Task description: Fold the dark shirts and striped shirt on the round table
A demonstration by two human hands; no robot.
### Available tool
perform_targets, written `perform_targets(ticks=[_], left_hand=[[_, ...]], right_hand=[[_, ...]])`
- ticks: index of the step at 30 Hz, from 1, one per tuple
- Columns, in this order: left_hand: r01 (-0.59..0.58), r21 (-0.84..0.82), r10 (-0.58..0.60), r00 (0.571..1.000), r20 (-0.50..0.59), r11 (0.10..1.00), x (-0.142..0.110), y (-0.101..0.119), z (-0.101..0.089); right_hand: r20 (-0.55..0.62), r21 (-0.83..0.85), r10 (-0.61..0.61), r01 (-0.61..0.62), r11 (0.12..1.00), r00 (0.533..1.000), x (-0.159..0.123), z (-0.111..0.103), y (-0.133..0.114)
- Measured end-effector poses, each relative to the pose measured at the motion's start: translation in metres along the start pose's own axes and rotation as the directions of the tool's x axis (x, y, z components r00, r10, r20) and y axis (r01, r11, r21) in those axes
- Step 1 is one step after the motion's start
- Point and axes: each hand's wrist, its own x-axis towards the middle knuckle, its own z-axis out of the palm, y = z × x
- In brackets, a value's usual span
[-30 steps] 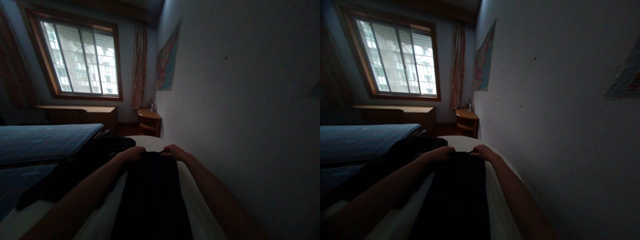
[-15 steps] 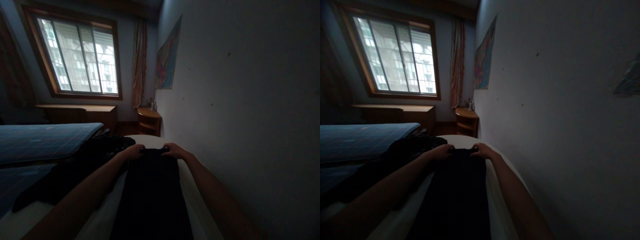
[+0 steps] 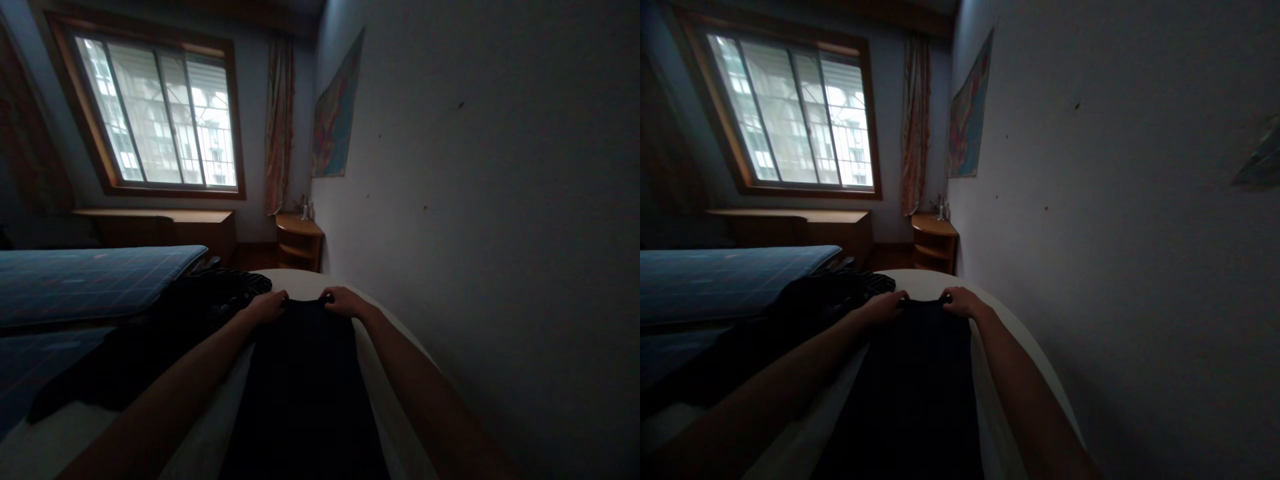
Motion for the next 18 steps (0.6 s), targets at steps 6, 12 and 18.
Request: perform_targets(ticks=[6, 12, 18], left_hand=[[-0.018, -0.010, 0.016, 0.987, -0.158, 1.000, -0.024, 0.010, 0.002], [0.000, -0.102, -0.030, 0.956, -0.291, 0.995, -0.092, 0.023, 0.006], [0.219, -0.311, -0.261, 0.960, -0.100, 0.925, -0.162, 0.029, 0.020]], right_hand=[[-0.047, -0.054, 0.010, -0.012, 0.998, 0.999, -0.016, 0.007, -0.004], [-0.232, -0.143, 0.064, -0.099, 0.985, 0.971, -0.051, 0.013, -0.006], [-0.214, -0.027, 0.371, -0.385, 0.922, 0.903, -0.097, 0.011, -0.018]])
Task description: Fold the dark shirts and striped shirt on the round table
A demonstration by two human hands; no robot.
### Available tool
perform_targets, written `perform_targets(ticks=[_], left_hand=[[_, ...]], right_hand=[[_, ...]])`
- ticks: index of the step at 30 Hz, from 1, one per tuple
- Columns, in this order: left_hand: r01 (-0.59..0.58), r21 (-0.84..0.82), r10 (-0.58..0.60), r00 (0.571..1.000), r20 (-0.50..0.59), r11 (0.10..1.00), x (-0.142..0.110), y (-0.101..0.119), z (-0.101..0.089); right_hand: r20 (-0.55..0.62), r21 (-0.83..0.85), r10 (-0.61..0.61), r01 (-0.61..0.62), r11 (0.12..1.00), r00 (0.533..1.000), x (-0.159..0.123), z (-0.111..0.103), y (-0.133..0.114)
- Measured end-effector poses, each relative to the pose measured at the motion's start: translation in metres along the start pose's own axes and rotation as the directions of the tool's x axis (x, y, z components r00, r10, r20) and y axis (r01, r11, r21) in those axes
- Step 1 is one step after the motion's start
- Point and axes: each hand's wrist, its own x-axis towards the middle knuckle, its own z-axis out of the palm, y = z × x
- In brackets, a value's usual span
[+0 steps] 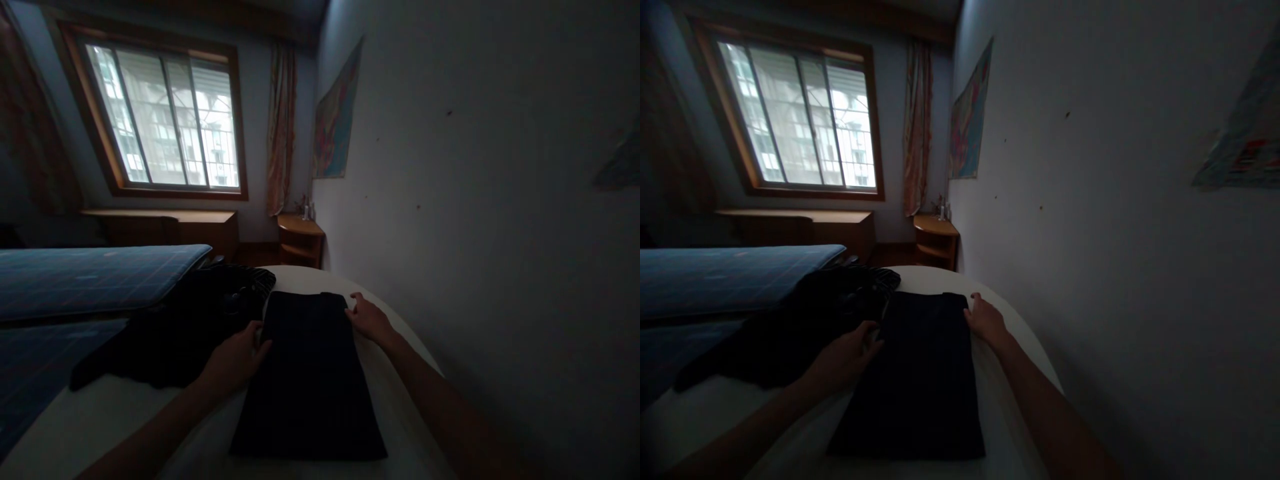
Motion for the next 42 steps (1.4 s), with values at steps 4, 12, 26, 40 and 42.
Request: perform_targets(ticks=[4, 12, 26, 40, 42], left_hand=[[0.031, -0.129, -0.021, 0.996, 0.084, 0.991, -0.036, -0.003, -0.001], [0.126, -0.415, 0.008, 0.952, 0.306, 0.901, -0.063, -0.025, 0.001], [0.198, -0.526, 0.171, 0.804, 0.570, 0.827, -0.073, -0.035, -0.007], [0.258, -0.401, 0.092, 0.733, 0.674, 0.879, -0.084, -0.014, -0.016], [0.252, -0.378, 0.108, 0.691, 0.715, 0.891, -0.085, -0.011, -0.019]], right_hand=[[0.177, 0.147, 0.037, -0.064, 0.987, 0.983, -0.040, -0.019, 0.000], [0.360, 0.324, -0.028, -0.096, 0.941, 0.933, -0.109, -0.018, -0.001], [0.598, 0.654, -0.298, -0.238, 0.718, 0.744, -0.162, -0.031, 0.000], [0.629, 0.535, -0.234, -0.195, 0.822, 0.741, -0.176, -0.034, 0.008], [0.656, 0.477, -0.217, -0.175, 0.862, 0.723, -0.176, -0.033, 0.012]])
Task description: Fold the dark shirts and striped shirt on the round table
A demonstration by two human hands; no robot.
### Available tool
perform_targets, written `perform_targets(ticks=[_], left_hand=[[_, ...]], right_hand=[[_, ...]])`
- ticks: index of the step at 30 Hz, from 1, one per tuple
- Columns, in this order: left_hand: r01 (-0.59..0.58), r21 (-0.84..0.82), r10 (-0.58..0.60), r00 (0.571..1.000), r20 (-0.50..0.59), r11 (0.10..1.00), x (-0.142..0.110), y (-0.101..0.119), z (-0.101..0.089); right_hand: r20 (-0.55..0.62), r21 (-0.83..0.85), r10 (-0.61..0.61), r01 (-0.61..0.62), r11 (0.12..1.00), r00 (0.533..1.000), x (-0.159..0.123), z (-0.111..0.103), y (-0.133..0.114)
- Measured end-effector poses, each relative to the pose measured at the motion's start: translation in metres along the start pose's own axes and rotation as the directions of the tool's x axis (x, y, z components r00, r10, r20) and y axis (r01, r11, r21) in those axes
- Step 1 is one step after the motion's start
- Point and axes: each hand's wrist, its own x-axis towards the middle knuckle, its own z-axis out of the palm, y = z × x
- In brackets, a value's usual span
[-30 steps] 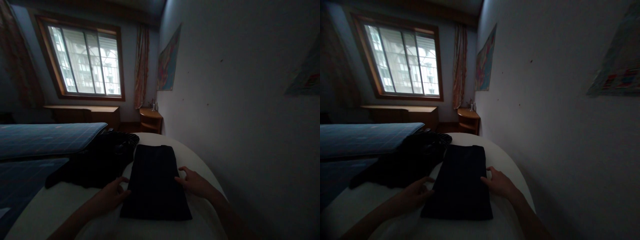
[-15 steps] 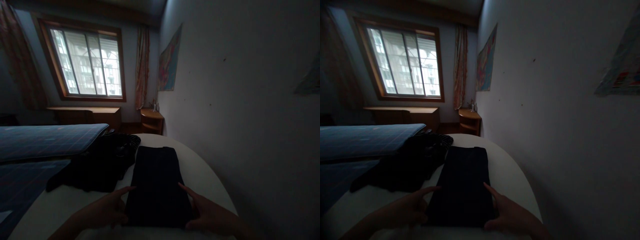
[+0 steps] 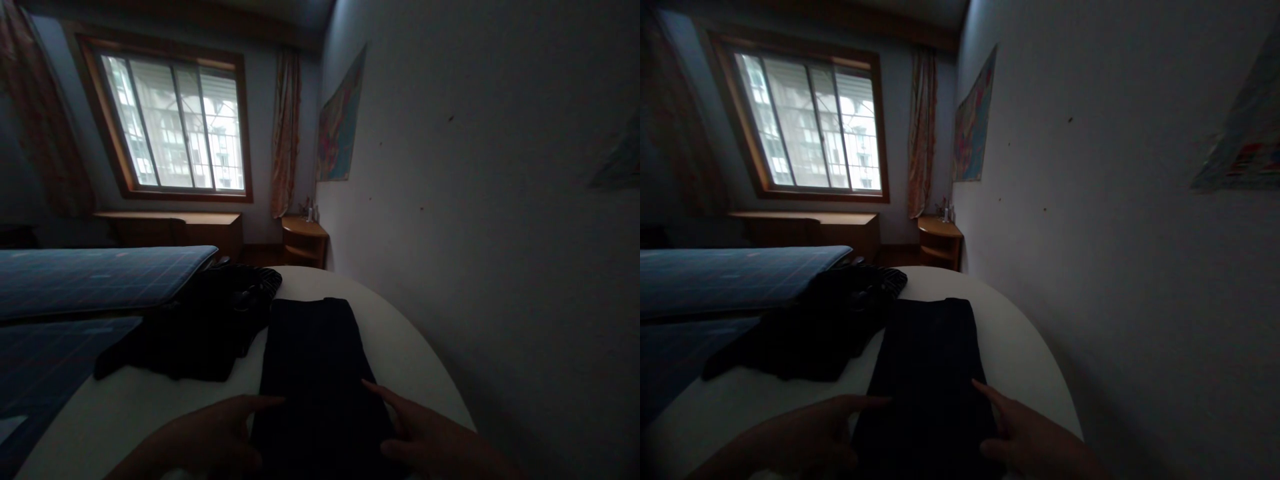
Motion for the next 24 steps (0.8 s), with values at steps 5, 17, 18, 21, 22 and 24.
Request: perform_targets(ticks=[5, 17, 18, 21, 22, 24], left_hand=[[-0.068, -0.118, 0.040, 0.974, -0.224, 0.991, 0.017, -0.009, -0.004], [-0.274, 0.102, 0.270, 0.695, -0.667, 0.956, 0.071, -0.029, -0.010], [-0.255, 0.154, 0.291, 0.690, -0.662, 0.955, 0.071, -0.029, -0.010], [-0.185, 0.260, 0.314, 0.684, -0.658, 0.948, 0.069, -0.028, -0.008], [-0.169, 0.279, 0.317, 0.680, -0.661, 0.945, 0.069, -0.028, -0.008], [-0.165, 0.306, 0.336, 0.661, -0.671, 0.938, 0.069, -0.030, -0.008]], right_hand=[[-0.168, -0.167, -0.020, -0.008, 0.986, 0.986, 0.011, -0.009, 0.001], [-0.610, -0.239, -0.061, -0.110, 0.965, 0.790, 0.124, -0.068, -0.013], [-0.619, -0.229, -0.053, -0.115, 0.967, 0.784, 0.134, -0.071, -0.012], [-0.616, -0.221, -0.068, -0.089, 0.971, 0.785, 0.158, -0.076, -0.011], [-0.618, -0.221, -0.086, -0.068, 0.973, 0.781, 0.164, -0.077, -0.010], [-0.639, -0.209, -0.116, -0.027, 0.977, 0.760, 0.172, -0.079, -0.008]])
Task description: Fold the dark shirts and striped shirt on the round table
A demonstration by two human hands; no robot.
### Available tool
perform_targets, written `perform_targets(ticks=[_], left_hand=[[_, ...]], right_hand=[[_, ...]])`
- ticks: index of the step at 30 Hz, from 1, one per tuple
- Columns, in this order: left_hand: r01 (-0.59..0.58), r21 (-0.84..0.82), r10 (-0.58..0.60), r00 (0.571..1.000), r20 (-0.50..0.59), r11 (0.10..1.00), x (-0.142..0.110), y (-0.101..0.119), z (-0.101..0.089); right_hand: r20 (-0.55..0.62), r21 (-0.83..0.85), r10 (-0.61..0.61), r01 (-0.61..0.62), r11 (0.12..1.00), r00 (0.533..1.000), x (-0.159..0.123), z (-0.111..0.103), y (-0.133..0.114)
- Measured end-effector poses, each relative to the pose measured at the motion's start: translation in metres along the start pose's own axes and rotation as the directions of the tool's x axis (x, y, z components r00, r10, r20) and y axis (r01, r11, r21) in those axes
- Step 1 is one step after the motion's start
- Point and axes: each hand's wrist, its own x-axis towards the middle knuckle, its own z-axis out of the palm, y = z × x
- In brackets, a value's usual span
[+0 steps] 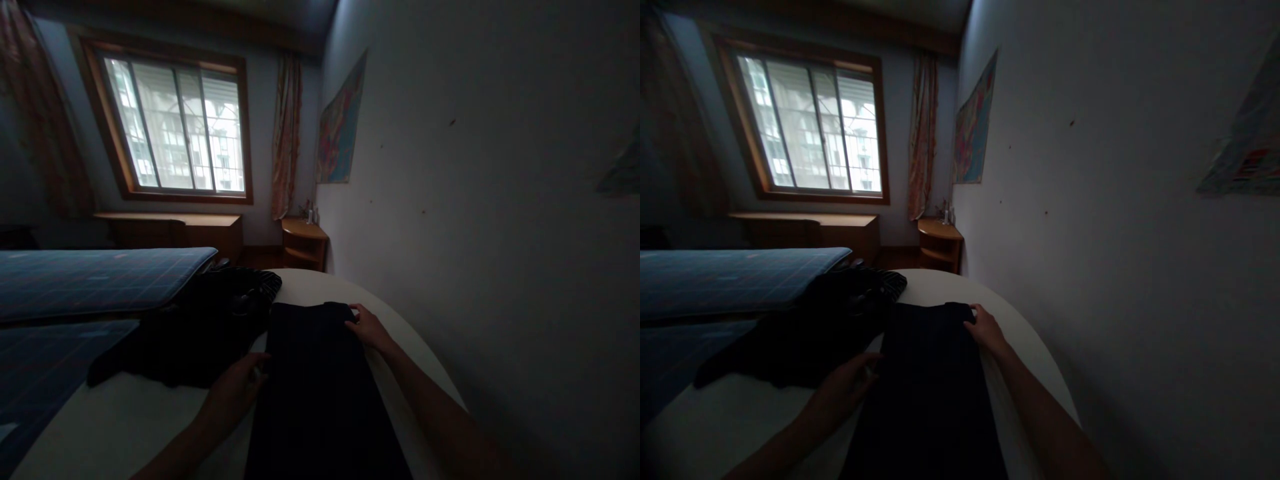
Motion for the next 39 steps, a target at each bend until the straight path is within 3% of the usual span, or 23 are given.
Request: perform_targets(ticks=[6, 13, 18, 23, 29, 39], left_hand=[[-0.109, -0.010, 0.107, 0.986, -0.126, 0.994, 0.002, -0.004, 0.010], [-0.207, 0.057, 0.214, 0.962, -0.172, 0.977, 0.005, -0.017, 0.026], [-0.208, 0.038, 0.211, 0.964, -0.160, 0.977, 0.004, -0.020, 0.026], [-0.209, 0.021, 0.210, 0.967, -0.143, 0.978, 0.003, -0.017, 0.024], [-0.221, 0.012, 0.221, 0.968, -0.123, 0.975, 0.002, -0.016, 0.024], [-0.172, -0.050, 0.165, 0.980, -0.115, 0.984, 0.003, -0.016, 0.026]], right_hand=[[-0.015, 0.030, 0.032, -0.032, 0.999, 0.999, 0.008, 0.006, 0.006], [-0.094, 0.057, 0.037, -0.032, 0.998, 0.995, 0.033, 0.007, -0.010], [0.026, 0.072, -0.062, 0.060, 0.996, 0.998, 0.051, 0.001, -0.024], [0.100, 0.063, -0.040, 0.034, 0.997, 0.994, 0.063, -0.004, -0.031], [0.172, -0.118, 0.059, -0.038, 0.992, 0.983, 0.084, -0.006, -0.042], [0.390, -0.321, 0.040, 0.095, 0.942, 0.920, 0.100, -0.009, -0.069]])
